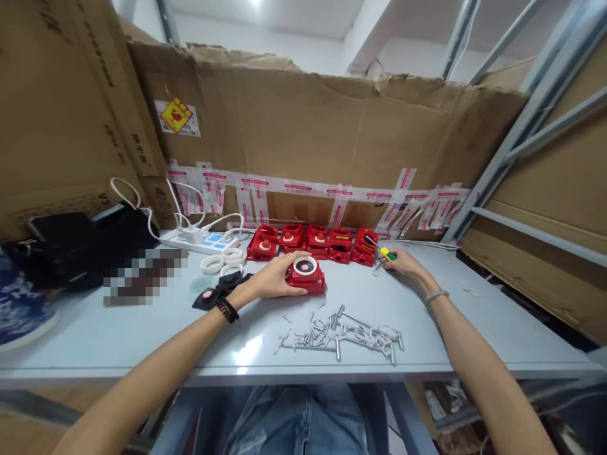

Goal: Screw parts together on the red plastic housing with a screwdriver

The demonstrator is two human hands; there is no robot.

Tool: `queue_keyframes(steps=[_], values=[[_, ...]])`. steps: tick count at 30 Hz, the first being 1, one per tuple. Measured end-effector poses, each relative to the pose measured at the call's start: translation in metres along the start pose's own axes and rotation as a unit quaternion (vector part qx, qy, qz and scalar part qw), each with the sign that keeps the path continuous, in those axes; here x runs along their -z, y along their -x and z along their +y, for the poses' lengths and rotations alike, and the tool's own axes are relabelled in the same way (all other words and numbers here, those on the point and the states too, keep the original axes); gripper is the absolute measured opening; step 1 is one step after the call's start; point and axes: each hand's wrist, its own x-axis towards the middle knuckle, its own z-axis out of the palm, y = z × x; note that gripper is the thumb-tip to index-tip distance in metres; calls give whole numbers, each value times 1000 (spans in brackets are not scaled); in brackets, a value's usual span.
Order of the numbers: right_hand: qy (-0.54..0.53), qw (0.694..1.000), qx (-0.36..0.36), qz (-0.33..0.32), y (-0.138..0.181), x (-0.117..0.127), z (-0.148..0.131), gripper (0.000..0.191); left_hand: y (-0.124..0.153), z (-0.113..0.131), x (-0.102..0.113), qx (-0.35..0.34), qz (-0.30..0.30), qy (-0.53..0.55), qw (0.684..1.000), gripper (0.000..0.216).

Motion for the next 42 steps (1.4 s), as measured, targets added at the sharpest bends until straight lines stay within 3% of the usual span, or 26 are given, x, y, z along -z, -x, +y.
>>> queue_keyframes(steps=[5,11,16,22,29,32,37,42], values=[[-3,998,16,-59,10,11,2,24,1,-1,1,6,-4,-9,1000,75],[22,984,23,-173,25,14,-14,25,1,0,2,14,-12,-17,1000,76],[64,963,32,-259,39,-4,-44,24,2,-1,2,17,-18,-25,999,75],[87,937,39,-335,61,-31,-80,37,3,-5,1,8,-10,-21,1000,76],[69,906,4,-418,74,-39,-95,49,3,-8,0,12,-21,-17,1000,77],[74,908,28,-412,77,-28,-99,46,3,-8,1,20,-23,-14,999,78],[73,936,74,-336,87,-5,-114,45,3,-5,2,31,-34,-4,999,78],[57,956,96,-273,89,-1,-140,42,4,-2,2,48,-39,2,998,82]])
